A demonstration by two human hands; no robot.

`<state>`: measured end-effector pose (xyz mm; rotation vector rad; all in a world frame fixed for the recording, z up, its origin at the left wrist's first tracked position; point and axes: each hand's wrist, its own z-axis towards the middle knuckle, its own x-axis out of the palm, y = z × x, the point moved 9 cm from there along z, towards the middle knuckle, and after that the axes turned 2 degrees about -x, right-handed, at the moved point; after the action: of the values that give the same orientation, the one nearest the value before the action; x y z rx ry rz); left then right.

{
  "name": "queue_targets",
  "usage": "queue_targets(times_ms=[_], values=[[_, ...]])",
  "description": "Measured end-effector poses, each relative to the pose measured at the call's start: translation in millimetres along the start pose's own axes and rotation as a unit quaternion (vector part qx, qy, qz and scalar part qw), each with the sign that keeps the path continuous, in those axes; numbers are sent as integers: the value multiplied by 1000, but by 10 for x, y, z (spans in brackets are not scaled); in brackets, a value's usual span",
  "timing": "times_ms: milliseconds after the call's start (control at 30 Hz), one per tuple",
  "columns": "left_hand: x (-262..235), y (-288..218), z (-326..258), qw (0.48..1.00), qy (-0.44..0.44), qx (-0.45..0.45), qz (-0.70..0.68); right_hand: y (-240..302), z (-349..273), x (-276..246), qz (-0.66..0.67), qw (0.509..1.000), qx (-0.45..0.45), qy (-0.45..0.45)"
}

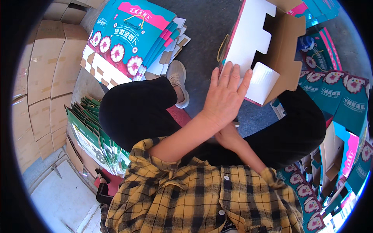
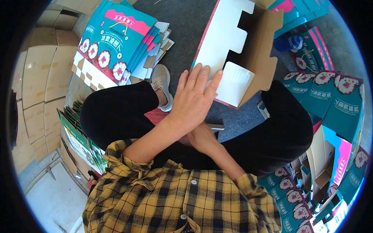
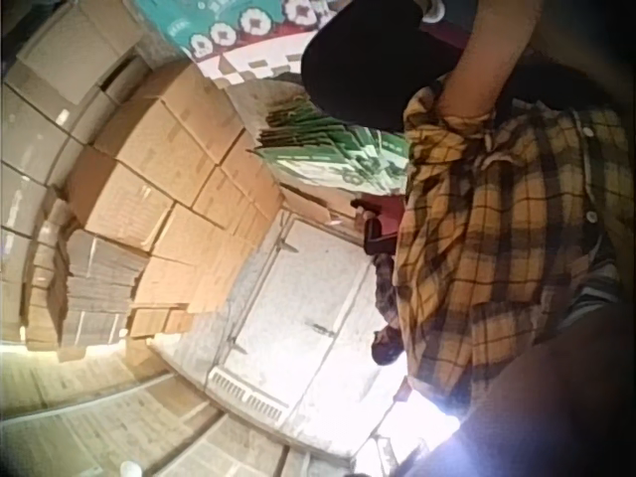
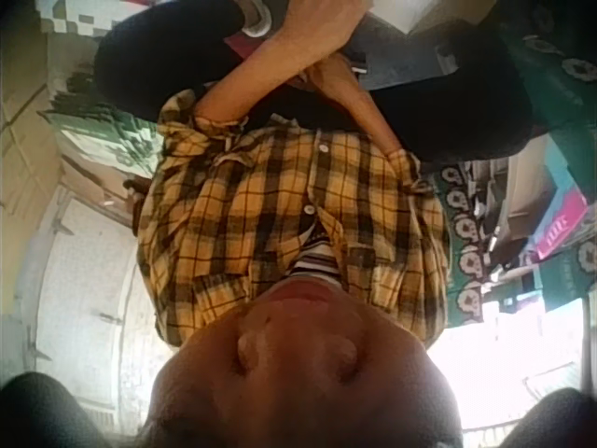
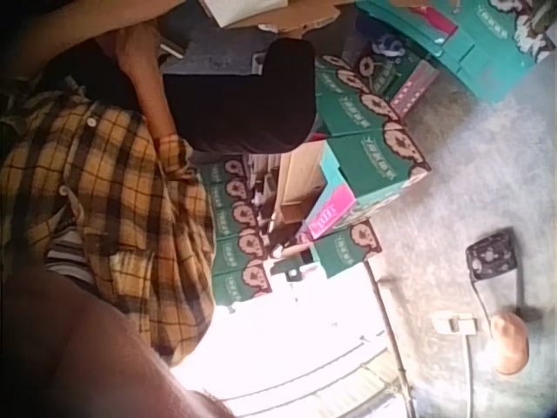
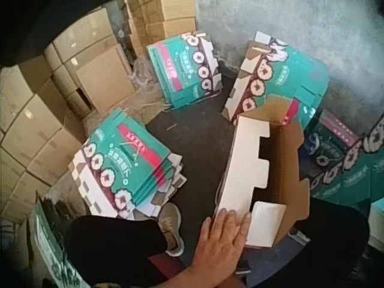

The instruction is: Folding and assembling cardboard fruit boxes for product packaging.

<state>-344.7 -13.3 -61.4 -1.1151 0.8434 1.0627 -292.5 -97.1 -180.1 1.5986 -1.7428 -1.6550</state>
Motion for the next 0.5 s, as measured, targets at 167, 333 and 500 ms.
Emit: queue_targets(times_ms=[167,333,500], values=[[44,-44,41,999,7,15,-35,56,1142,49,-113,951,-207,-202],[-54,118,18,997,36,-23,-64,819,2257,-316,210,916,-248,-235],[42,155,18,995,42,-34,-85,63,2172,1623,144,967,-152,147]])
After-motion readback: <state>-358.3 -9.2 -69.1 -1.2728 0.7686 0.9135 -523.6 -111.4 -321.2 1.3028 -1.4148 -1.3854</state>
